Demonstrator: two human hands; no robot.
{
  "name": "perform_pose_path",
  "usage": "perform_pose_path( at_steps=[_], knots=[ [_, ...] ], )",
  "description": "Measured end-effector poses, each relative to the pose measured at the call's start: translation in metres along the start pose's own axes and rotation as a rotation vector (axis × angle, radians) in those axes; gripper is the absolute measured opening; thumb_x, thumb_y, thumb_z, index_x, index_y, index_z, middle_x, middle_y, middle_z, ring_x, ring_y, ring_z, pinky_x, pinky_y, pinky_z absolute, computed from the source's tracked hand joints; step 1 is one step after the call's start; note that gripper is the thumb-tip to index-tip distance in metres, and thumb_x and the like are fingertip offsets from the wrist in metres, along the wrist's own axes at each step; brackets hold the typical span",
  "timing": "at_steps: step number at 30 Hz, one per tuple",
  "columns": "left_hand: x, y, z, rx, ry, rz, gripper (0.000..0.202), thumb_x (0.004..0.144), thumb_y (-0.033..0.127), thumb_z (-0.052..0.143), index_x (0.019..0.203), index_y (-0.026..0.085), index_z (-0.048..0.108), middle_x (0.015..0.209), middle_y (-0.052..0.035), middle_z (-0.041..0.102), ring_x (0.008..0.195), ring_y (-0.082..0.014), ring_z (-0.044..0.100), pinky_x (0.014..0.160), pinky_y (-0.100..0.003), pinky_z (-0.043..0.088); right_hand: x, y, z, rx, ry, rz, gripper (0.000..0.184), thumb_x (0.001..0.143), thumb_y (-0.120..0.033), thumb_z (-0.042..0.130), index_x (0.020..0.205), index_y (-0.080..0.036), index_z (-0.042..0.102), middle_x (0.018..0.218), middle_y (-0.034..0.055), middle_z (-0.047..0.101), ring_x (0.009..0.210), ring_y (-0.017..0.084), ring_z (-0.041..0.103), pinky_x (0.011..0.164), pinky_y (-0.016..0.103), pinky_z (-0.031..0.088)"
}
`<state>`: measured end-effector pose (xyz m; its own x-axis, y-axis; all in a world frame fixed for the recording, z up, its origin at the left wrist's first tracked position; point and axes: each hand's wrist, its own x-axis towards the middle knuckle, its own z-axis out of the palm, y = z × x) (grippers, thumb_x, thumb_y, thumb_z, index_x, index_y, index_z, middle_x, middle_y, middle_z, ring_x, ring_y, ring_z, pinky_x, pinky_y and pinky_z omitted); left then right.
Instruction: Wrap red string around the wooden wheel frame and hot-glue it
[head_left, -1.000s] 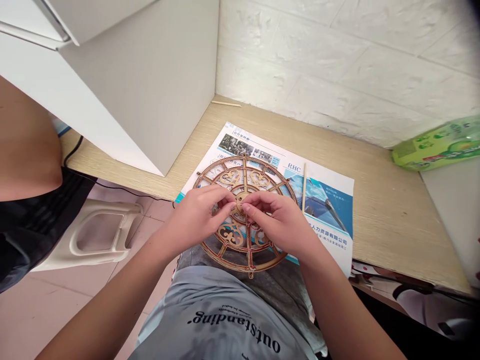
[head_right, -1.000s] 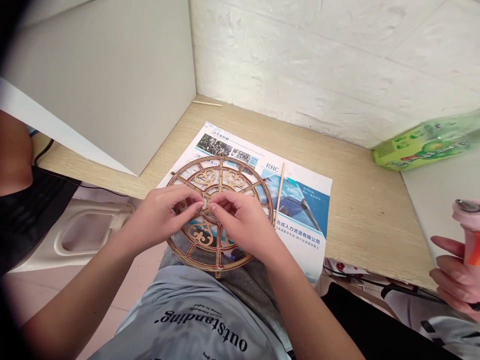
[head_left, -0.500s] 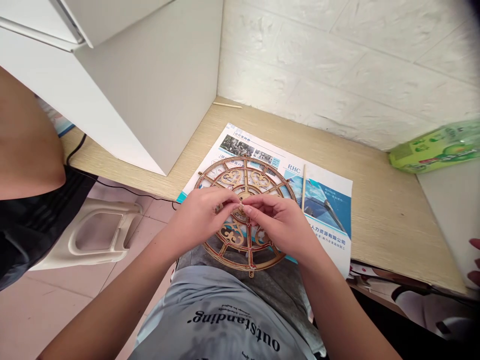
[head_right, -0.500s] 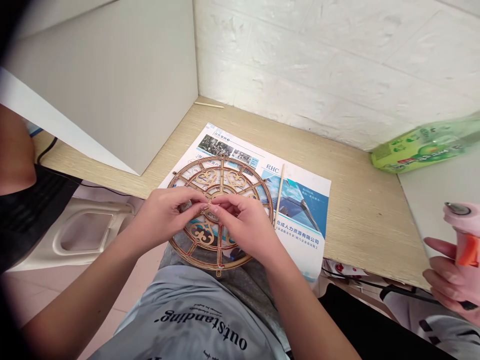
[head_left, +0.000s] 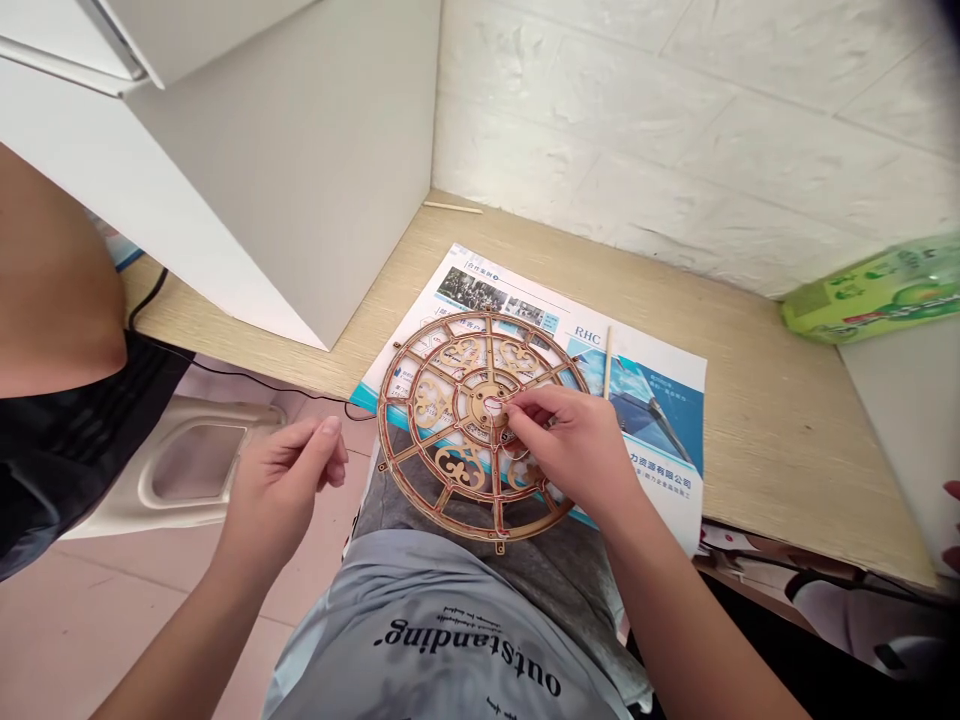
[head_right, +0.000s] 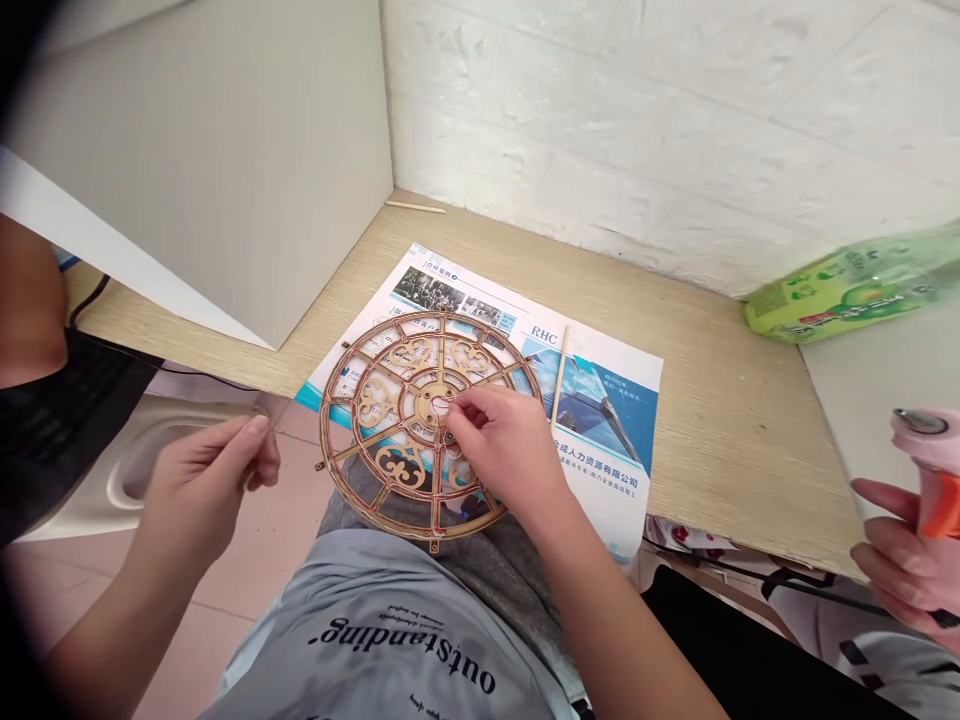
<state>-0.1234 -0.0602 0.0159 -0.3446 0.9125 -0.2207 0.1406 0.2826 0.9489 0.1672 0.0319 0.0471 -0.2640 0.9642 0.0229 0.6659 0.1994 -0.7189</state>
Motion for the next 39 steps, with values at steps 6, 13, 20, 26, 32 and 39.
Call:
perform_pose_path(
  at_steps=[6, 13, 20, 26, 32, 39],
  knots=[
    [-0.007, -0.019, 0.034, -0.356, -0.274, -0.354, 0.068, 0.076, 0.078, 0.086, 0.108, 0.019, 0.077, 0.101, -0.0096, 0.081, 0.085, -0.0209, 0.077, 0.066, -0.025, 0.057, 0.003, 0.000, 0.001, -0.044, -0.048, -0.012, 0.020, 0.091, -0.025, 0.063, 0.081, -0.021, 0.080, 0.078, 0.0036, 0.078, 0.072, 0.021, 0.072, 0.072, 0.035, 0.050],
    [-0.011, -0.014, 0.049, -0.450, -0.309, -0.341, 0.056, 0.079, 0.068, 0.090, 0.101, 0.020, 0.070, 0.095, -0.0064, 0.082, 0.084, -0.0205, 0.080, 0.071, -0.024, 0.055, 0.005, -0.003, -0.004, -0.027, -0.077, 0.031, 0.017, 0.083, -0.024, 0.062, 0.073, -0.022, 0.075, 0.075, 0.0025, 0.078, 0.068, 0.021, 0.074, 0.065, 0.033, 0.050],
    [-0.017, -0.014, 0.049, -0.455, -0.265, -0.263, 0.044, 0.084, 0.058, 0.090, 0.101, 0.023, 0.070, 0.093, -0.0001, 0.076, 0.084, -0.0146, 0.076, 0.079, -0.022, 0.057, 0.002, -0.001, -0.008, 0.000, -0.041, 0.063, 0.017, 0.083, -0.025, 0.063, 0.073, -0.021, 0.076, 0.071, 0.0024, 0.075, 0.066, 0.020, 0.071, 0.061, 0.032, 0.048],
    [-0.028, -0.005, 0.054, -0.440, -0.154, -0.123, 0.037, 0.087, 0.054, 0.088, 0.102, 0.026, 0.069, 0.104, 0.0000, 0.069, 0.089, -0.0122, 0.067, 0.071, -0.019, 0.059, -0.001, 0.002, -0.012, 0.060, -0.062, 0.021, 0.016, 0.086, -0.022, 0.063, 0.079, -0.021, 0.077, 0.076, 0.0015, 0.077, 0.070, 0.018, 0.072, 0.067, 0.031, 0.052],
    [-0.031, 0.010, 0.062, -0.539, -0.163, -0.016, 0.031, 0.088, 0.043, 0.088, 0.094, 0.024, 0.064, 0.138, -0.0046, 0.068, 0.121, -0.0236, 0.070, 0.084, -0.029, 0.067, 0.003, -0.002, -0.020, 0.083, -0.078, -0.039, 0.016, 0.091, -0.022, 0.066, 0.082, -0.020, 0.079, 0.074, 0.0003, 0.075, 0.067, 0.015, 0.068, 0.065, 0.029, 0.048],
    [-0.021, 0.031, 0.086, -0.933, -0.150, -0.104, 0.040, 0.107, 0.051, 0.051, 0.084, 0.021, 0.064, 0.123, -0.0068, 0.076, 0.118, -0.0259, 0.076, 0.098, -0.045, 0.069, 0.007, -0.001, -0.026, 0.102, -0.098, -0.130, 0.015, 0.096, -0.022, 0.068, 0.087, -0.019, 0.079, 0.081, 0.0007, 0.076, 0.072, 0.013, 0.065, 0.069, 0.028, 0.047]
  ],
)
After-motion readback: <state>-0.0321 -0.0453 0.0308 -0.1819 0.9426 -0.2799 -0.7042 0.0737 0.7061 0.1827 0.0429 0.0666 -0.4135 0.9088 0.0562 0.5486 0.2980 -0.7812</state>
